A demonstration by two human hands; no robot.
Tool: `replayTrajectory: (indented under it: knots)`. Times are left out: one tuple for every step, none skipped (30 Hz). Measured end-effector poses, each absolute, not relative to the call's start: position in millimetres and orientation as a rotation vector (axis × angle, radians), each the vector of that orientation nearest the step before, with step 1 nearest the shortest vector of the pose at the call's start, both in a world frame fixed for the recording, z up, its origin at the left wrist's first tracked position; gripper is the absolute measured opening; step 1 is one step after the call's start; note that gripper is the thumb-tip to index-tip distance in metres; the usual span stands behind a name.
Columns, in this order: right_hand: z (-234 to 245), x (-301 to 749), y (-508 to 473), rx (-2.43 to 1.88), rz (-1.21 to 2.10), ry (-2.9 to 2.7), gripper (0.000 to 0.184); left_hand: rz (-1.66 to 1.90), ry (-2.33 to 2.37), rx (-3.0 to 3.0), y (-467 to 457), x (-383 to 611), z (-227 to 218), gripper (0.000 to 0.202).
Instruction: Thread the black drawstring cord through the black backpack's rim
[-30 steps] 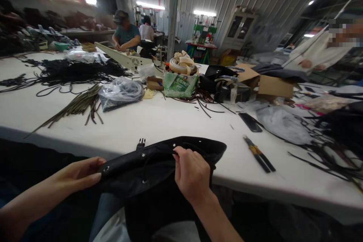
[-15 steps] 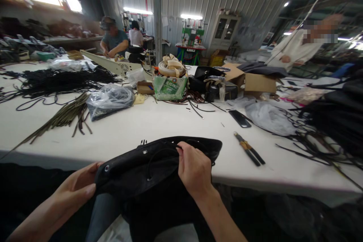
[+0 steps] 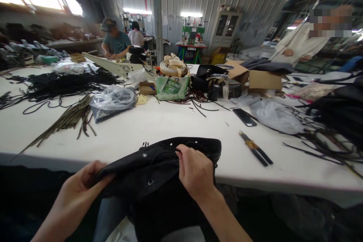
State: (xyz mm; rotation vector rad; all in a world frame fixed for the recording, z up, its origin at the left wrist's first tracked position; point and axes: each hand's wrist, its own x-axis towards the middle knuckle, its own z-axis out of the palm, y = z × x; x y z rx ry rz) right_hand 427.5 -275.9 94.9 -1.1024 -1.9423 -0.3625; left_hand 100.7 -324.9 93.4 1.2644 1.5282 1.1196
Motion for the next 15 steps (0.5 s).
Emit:
replayTrajectory:
  knots:
    - [96, 425, -277, -1.09, -0.343, -1.956, 0.011, 1.102, 1.685, 1.468, -326, 101, 98, 0.043]
    - [97, 422, -277, -1.078, -0.325, -1.969, 0.012, 1.072, 1.834, 1.675, -327, 102, 102, 0.038]
    - [97, 419, -277, -1.071, -0.312, -1.973, 0.012, 1.029, 1.954, 1.869, -328, 105, 107, 0.032]
    - [98, 418, -277, -1.07, -0.309, -1.973, 0.012, 0.974, 2.038, 2.037, -328, 109, 111, 0.027]
    - [98, 416, -276, -1.076, -0.311, -1.967, 0.012, 0.901, 2.09, 2.163, -326, 113, 116, 0.023]
    - [98, 416, -275, -1.088, -0.318, -1.959, 0.011, 0.829, 2.137, 2.227, -324, 117, 120, 0.021]
    - [98, 416, -274, -1.1, -0.326, -1.953, 0.011, 0.762, 2.188, 2.226, -320, 122, 124, 0.019]
    - [98, 417, -272, -1.109, -0.329, -1.951, 0.011, 0.723, 2.221, 2.171, -316, 124, 128, 0.017]
    - [98, 418, -271, -1.118, -0.323, -1.949, 0.012, 0.713, 2.209, 2.073, -311, 125, 131, 0.017]
    - [98, 420, -270, -1.128, -0.304, -1.946, 0.014, 0.718, 2.133, 1.939, -307, 124, 133, 0.021]
    - [99, 423, -269, -1.142, -0.272, -1.94, 0.015, 0.732, 1.998, 1.785, -303, 121, 133, 0.029]
    - [100, 426, -268, -1.157, -0.238, -1.932, 0.016, 0.744, 1.831, 1.629, -300, 117, 132, 0.039]
    - [102, 430, -266, -1.175, -0.214, -1.923, 0.017, 0.755, 1.667, 1.487, -299, 111, 130, 0.048]
    - [104, 434, -264, -1.194, -0.209, -1.911, 0.017, 0.769, 1.544, 1.382, -300, 104, 126, 0.055]
    - [106, 437, -261, -1.205, -0.227, -1.901, 0.017, 0.789, 1.481, 1.32, -301, 98, 121, 0.061]
